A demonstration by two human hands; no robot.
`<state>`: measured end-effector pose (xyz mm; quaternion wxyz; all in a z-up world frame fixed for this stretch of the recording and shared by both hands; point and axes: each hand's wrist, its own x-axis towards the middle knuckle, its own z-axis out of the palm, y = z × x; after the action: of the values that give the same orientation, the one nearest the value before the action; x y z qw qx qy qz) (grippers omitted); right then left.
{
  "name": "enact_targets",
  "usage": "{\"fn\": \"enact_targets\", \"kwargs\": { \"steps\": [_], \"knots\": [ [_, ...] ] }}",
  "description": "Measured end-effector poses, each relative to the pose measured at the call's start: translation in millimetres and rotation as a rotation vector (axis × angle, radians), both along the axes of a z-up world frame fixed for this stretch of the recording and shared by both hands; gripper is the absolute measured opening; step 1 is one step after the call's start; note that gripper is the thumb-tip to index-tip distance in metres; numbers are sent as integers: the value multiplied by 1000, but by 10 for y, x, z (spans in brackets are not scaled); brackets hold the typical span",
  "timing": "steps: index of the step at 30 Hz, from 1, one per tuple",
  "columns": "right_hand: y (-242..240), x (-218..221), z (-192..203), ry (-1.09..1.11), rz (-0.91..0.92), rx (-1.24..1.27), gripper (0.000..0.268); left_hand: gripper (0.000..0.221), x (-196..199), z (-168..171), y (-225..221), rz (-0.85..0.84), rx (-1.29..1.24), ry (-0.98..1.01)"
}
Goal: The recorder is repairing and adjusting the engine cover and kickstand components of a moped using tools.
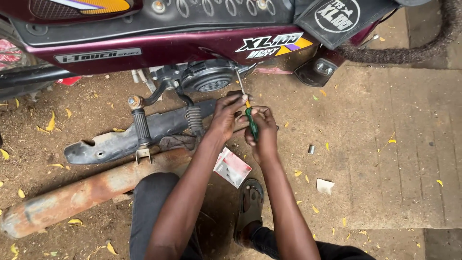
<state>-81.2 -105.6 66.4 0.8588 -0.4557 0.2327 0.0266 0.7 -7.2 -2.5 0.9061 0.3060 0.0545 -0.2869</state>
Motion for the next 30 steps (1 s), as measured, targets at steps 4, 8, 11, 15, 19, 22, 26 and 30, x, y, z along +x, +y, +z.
{"fn": "enact_targets", "kwargs": {
  "steps": [4,8,11,15,19,22,26,30],
  "knots": [
    [155,-5,9,-190,163,-1487,30,14,-54,-224,-100,158,245,-129],
    [229,88,219,37,69,-518,20,20,-27,-7,75,-7,59,-21],
    [5,69,59,-29,87,-4,18,20,-38,278,207,-13,32,-117],
    [136,103,97,11,110,-544,17,15,-40,61,91,31,13,-26],
    [64,159,60,18,173,-858,15,14,7,-110,-7,76,165,-64],
    [37,105,66,100,147,-567,15,15,-76,-105,-7,110,266,-146],
    [-64,35,-194,-164,155,-1003,19,19,-99,150,121,106,300,-298],
    [169,-112,-202,155,180,-1044,18,23,-158,-471,26,80,453,-280]
  ]
}}
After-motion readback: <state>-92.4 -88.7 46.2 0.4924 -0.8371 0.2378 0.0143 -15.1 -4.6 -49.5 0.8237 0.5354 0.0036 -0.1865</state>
